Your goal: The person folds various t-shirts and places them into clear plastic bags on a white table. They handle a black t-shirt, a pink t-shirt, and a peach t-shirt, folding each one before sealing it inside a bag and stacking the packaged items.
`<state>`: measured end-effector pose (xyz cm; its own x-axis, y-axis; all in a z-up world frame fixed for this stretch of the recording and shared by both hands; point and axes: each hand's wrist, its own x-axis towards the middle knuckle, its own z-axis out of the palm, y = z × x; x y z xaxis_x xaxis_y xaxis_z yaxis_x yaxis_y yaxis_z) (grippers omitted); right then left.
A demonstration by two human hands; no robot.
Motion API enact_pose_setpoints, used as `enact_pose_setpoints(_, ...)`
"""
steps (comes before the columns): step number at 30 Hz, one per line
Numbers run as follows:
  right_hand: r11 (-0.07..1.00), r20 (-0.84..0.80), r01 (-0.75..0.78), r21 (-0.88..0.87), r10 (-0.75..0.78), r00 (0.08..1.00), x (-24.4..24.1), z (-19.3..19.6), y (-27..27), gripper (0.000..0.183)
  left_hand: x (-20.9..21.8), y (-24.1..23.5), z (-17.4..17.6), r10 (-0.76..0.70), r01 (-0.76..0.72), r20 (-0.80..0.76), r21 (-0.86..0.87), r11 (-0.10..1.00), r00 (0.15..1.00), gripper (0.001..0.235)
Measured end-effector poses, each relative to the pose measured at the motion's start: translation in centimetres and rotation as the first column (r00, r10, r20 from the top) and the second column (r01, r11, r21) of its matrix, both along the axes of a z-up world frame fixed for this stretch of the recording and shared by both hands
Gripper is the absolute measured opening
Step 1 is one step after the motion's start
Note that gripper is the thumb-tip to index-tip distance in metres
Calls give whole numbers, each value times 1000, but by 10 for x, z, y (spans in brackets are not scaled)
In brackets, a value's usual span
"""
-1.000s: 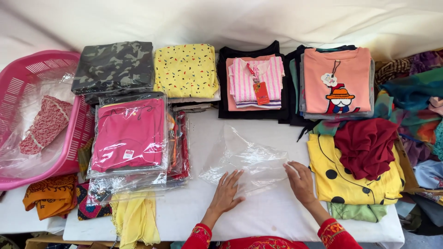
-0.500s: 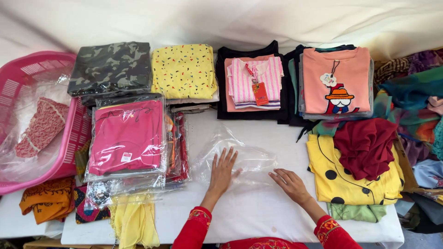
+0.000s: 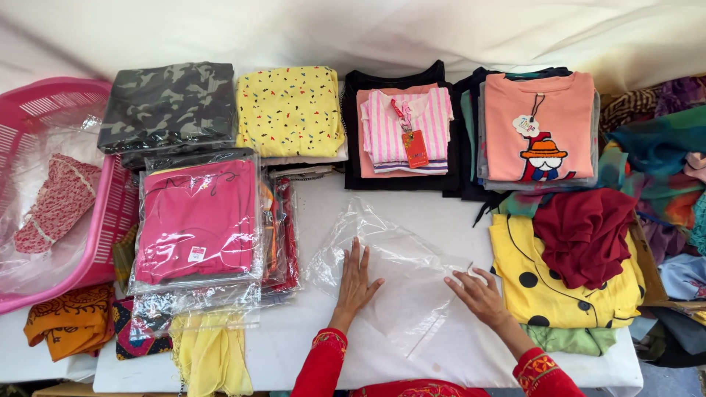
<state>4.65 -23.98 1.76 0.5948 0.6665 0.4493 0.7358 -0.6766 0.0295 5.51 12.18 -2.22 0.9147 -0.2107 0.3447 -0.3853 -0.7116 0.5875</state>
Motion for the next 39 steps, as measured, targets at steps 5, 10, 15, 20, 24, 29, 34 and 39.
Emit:
enact_pose_setpoints(5,973,-166,47,-227,-86,982,14,6,8,73,-14,-11,-10,79,-75,-27,104,992,997,97)
enact_pose_setpoints(10,974,-356,56,-219,-133,925,21,0,15,68,-20,-17,-8,169,-159,-28,216,963,985,95)
enact_pose_setpoints(15,967,-670,256,-2,-191,717,26,3,16,48,-25,-19,-5,180,-136,-111,321,937,977,98)
enact_pose_setpoints(20,781,-919,614,116,-151,365,43,8,31,39,-21,-22,-2,179,-126,-126,348,929,976,113)
enact_pose_setpoints(24,709,-947,705,-20,-239,214,59,15,56,43,-18,-27,12,188,-89,-213,402,911,959,124)
enact_pose_setpoints(29,668,-980,735,120,-38,195,64,-38,41,25,-18,-25,11,176,-100,-193,347,932,965,126)
enact_pose_setpoints(34,588,-957,756,288,199,209,51,-57,17,27,-26,-21,-17,137,-122,-44,249,961,990,125)
enact_pose_setpoints(39,775,-826,626,90,-293,481,16,26,50,40,-35,-21,-46,117,-155,295,106,982,948,98)
